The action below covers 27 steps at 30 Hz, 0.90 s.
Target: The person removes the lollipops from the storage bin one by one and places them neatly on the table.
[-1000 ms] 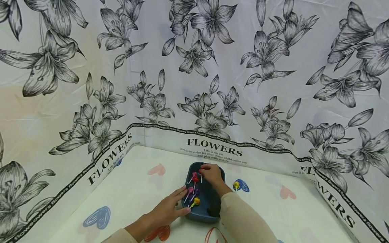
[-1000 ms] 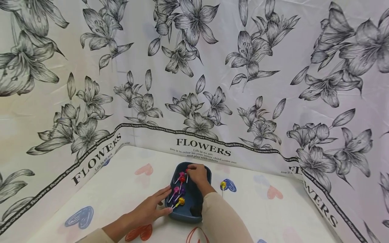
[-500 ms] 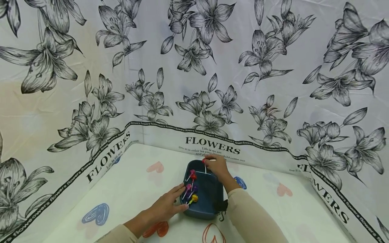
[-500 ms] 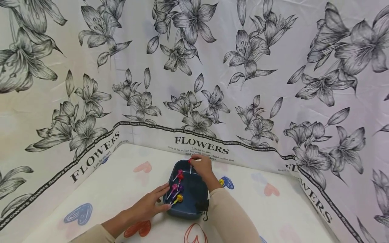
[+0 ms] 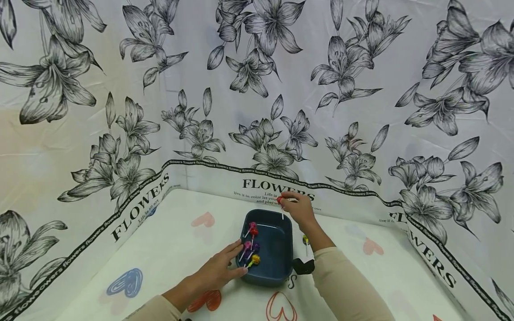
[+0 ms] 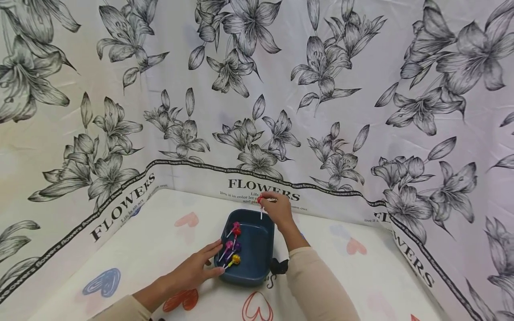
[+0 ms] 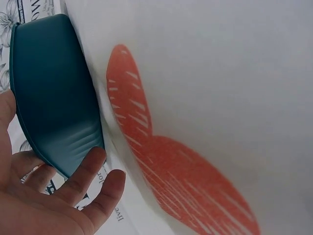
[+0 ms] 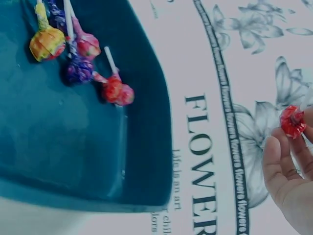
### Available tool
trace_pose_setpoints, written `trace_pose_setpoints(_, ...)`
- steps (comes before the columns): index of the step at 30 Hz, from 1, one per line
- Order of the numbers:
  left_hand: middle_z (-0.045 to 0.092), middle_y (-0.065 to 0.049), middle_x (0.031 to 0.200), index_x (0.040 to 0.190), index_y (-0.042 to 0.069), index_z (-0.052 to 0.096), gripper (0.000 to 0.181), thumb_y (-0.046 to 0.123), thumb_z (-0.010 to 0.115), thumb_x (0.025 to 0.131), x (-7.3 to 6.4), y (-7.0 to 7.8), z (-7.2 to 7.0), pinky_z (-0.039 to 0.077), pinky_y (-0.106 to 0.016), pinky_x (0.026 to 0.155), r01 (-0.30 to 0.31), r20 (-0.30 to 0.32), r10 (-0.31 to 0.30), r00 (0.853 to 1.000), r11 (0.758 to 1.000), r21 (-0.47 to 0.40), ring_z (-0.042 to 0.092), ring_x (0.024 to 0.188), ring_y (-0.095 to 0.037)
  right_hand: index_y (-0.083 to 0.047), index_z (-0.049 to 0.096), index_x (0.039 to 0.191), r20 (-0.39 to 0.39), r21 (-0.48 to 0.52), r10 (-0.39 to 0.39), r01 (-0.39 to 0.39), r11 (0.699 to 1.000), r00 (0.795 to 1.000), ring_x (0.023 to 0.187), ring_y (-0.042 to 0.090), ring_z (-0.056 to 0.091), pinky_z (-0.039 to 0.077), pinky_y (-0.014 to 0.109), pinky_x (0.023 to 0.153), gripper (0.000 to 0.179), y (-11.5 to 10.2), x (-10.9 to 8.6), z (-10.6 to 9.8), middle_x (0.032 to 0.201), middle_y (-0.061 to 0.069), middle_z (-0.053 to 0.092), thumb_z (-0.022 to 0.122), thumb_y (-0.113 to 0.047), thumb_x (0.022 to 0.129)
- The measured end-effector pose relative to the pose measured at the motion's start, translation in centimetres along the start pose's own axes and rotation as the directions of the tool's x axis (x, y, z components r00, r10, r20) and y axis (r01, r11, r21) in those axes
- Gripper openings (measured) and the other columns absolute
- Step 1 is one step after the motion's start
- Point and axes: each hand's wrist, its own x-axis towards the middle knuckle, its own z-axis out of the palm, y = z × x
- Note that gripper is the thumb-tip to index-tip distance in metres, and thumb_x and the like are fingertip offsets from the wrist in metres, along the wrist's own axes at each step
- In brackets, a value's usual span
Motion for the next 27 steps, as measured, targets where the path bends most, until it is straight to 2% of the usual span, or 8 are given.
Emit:
trace_pose_setpoints(2,0.017,0.0,0.142,0.136,0.011,0.029,0.074,0.05,0.054,0.078,-0.1,0.0,0.1,0.035,-0.045,0.089,0.005,0.0,-0.005,1.0,1.0,-0.002,0.028,0.122,-0.025,-0.007,0.063,0.102,-0.001,-0.01,-0.019,0.019,1.0,1.0,0.082,0.023,0.058,0.049,0.032,0.069,0.023,-0.2,-0.1,-0.5,0.102,0.007,0.054,0.061,-0.012,0.08)
trace_pose_setpoints(6,0.017,0.0,0.142,0.136,0.011,0.029,0.075,0.051,0.054,0.078,-0.1,-0.1,0.2,0.032,-0.047,0.09,0.014,0.005,-0.014,1.0,1.0,-0.011,0.021,0.125,-0.026,-0.005,0.062,0.103,-0.004,-0.007,-0.041,0.041,0.999,0.999,0.084,0.022,0.057,0.048,0.033,0.071,0.025,-0.5,-0.5,-1.6,0.103,0.008,0.054,0.061,-0.014,0.08)
trace_pose_setpoints(14,0.017,0.0,0.142,0.136,0.01,0.029,0.074,0.049,0.055,0.079,0.0,-0.3,0.1,0.038,-0.043,0.086,-0.004,0.002,0.004,1.0,1.0,-0.006,0.04,0.114,-0.025,-0.008,0.063,0.102,-0.057,-0.02,-0.044,0.043,0.999,0.997,0.084,0.022,0.057,0.048,0.033,0.07,0.023,-0.8,-1.0,-4.1,0.099,0.01,0.056,0.061,-0.013,0.08)
trace_pose_setpoints(20,0.016,0.0,0.143,0.136,0.011,0.029,0.074,0.049,0.054,0.079,0.1,-0.3,0.1,0.036,-0.044,0.088,0.0,0.008,0.0,1.0,1.0,-0.004,0.032,0.12,-0.025,-0.006,0.062,0.104,-0.089,-0.056,-0.044,0.039,0.998,0.995,0.087,0.023,0.054,0.048,0.033,0.072,0.026,0.0,-1.1,-6.5,0.103,0.009,0.055,0.062,-0.017,0.08)
trace_pose_setpoints(27,0.016,0.001,0.143,0.136,0.01,0.028,0.074,0.049,0.054,0.079,0.2,0.0,0.0,0.037,-0.043,0.087,-0.007,0.002,0.007,1.0,1.0,0.0,0.033,0.12,-0.025,-0.008,0.061,0.107,-0.128,-0.106,0.01,-0.023,0.994,0.992,0.087,0.022,0.056,0.046,0.036,0.076,0.027,2.0,-1.3,-8.7,0.103,0.008,0.055,0.061,-0.018,0.082)
